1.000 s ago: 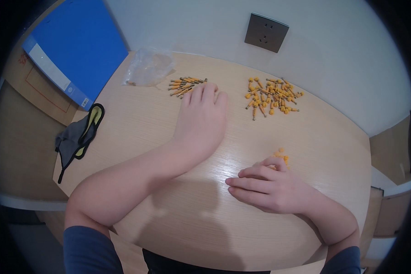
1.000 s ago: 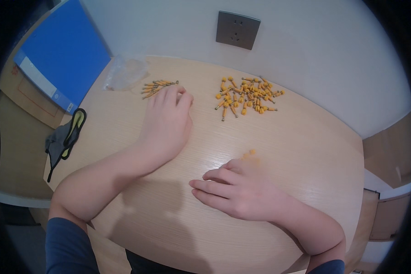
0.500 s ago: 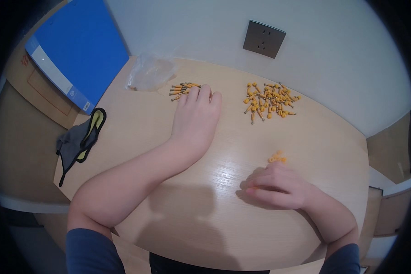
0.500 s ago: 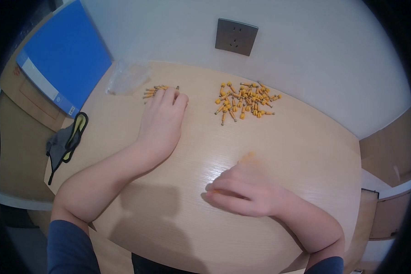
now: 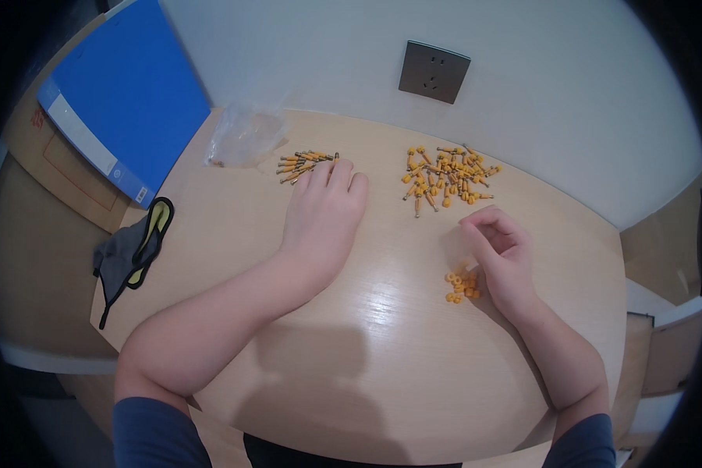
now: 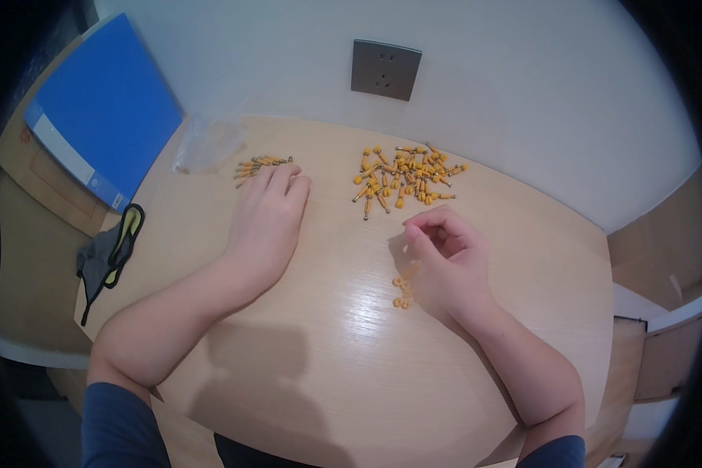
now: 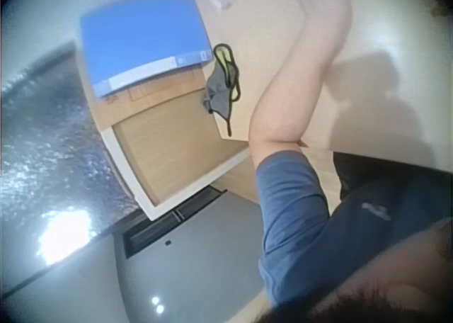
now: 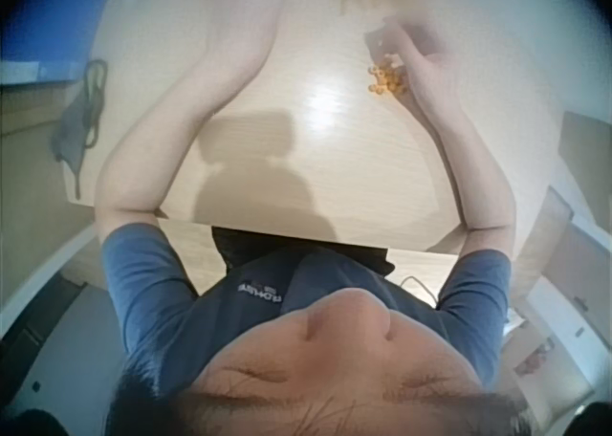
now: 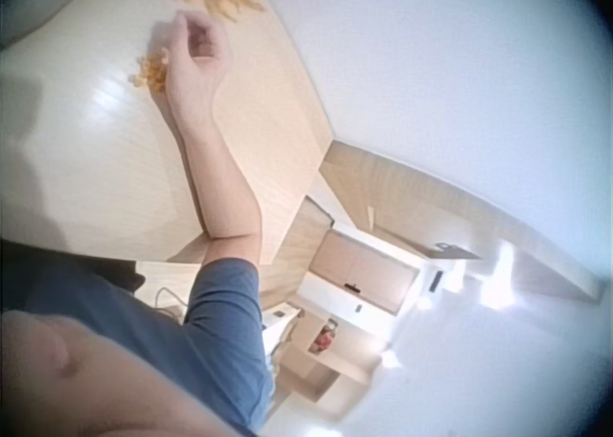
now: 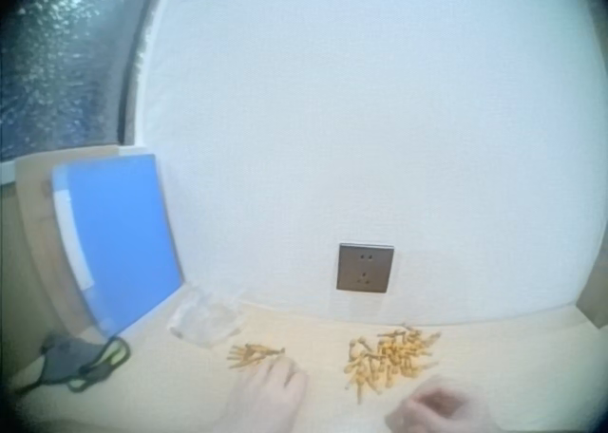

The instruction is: The person picks up small yellow plastic collars by hand and slides them onto metal pins one by one on a desk.

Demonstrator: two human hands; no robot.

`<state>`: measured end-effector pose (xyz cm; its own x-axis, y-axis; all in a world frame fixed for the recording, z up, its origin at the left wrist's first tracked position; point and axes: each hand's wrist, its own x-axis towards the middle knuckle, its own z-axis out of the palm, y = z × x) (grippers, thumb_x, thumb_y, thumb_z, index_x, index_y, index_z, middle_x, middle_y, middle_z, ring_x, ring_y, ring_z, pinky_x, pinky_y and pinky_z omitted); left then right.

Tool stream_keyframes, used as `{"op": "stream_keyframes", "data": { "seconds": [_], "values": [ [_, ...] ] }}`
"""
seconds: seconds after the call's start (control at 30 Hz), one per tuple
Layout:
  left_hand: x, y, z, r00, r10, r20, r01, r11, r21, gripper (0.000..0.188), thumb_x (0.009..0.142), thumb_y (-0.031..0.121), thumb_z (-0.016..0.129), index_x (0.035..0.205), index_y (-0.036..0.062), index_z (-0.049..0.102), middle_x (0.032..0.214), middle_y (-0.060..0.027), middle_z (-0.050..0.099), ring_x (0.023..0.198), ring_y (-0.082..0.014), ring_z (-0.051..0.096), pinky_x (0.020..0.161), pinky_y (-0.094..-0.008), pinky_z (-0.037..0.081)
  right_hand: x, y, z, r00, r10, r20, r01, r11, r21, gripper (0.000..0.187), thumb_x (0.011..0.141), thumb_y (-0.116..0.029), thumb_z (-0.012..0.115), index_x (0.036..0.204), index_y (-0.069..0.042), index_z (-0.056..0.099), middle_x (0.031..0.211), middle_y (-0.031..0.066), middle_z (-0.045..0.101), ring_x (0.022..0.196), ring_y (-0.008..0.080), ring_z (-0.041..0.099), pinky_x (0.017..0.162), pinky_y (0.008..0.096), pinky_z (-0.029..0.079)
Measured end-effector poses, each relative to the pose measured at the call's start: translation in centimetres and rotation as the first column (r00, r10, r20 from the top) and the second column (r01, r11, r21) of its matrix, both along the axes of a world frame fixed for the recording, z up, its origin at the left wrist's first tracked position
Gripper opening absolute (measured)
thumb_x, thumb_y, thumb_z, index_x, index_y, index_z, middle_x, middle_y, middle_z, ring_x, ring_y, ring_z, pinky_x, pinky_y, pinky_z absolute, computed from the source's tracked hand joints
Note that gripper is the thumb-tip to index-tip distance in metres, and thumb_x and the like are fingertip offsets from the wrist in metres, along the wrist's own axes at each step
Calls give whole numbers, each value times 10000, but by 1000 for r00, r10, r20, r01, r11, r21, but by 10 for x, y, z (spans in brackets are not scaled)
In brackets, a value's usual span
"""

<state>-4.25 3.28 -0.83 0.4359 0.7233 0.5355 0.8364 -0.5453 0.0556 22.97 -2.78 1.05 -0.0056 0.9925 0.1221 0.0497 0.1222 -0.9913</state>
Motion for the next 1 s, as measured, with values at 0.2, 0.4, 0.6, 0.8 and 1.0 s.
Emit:
{"op": "stream_keyframes", "data": {
  "seconds": [0.2, 0.4, 0.6, 0.8, 1.0],
  "values": [
    [7, -14, 3, 999, 19, -40, -20, 999, -42, 349, 796, -81, 674, 1132, -30, 596, 1149, -189, 603, 1070, -363, 635, 919, -432, 544, 3, 0, -3, 1000, 17, 12, -17, 999, -27, 49, 1039, -43, 721, 1086, -32, 722, 979, -18, 681, 904, 67, 638, 813, 259, 532],
    [8, -15, 5, 997, 14, -78, -18, 999, -45, 328, 789, -97, 666, 1097, -21, 583, 1093, -186, 580, 1044, -357, 631, 908, -443, 550, 1, -1, -1, 999, 33, 2, -33, 999, -34, 50, 1045, -53, 717, 1091, -33, 721, 940, -19, 674, 856, 55, 627, 769, 243, 518],
    [12, -24, 11, 986, -164, 42, 168, 976, -136, 306, 849, -84, 656, 1146, -47, 593, 1146, -191, 585, 1048, -356, 647, 902, -440, 561, 3, 0, -4, 1000, 29, 1, -29, 999, -20, 42, 1050, -51, 713, 1086, -31, 718, 911, -16, 673, 821, 51, 622, 726, 239, 508],
    [13, -24, 4, 879, -400, 261, 457, 863, -214, 300, 939, -44, 681, 1230, -38, 608, 1201, -171, 581, 1060, -333, 672, 877, -408, 583, 0, 0, -3, 1000, 18, 2, -18, 1000, -26, 34, 1051, -55, 712, 1080, -36, 718, 904, -21, 678, 810, 42, 622, 711, 234, 504],
    [16, -22, 11, 818, -217, 532, 430, 846, -315, 359, 965, 4, 743, 1288, -18, 590, 1229, -164, 572, 1090, -299, 674, 919, -398, 579, 1, 1, -3, 1000, 11, -5, -11, 998, -55, 36, 1054, -66, 714, 1080, -43, 719, 889, -23, 682, 793, 39, 619, 706, 229, 500]
  ]
}}
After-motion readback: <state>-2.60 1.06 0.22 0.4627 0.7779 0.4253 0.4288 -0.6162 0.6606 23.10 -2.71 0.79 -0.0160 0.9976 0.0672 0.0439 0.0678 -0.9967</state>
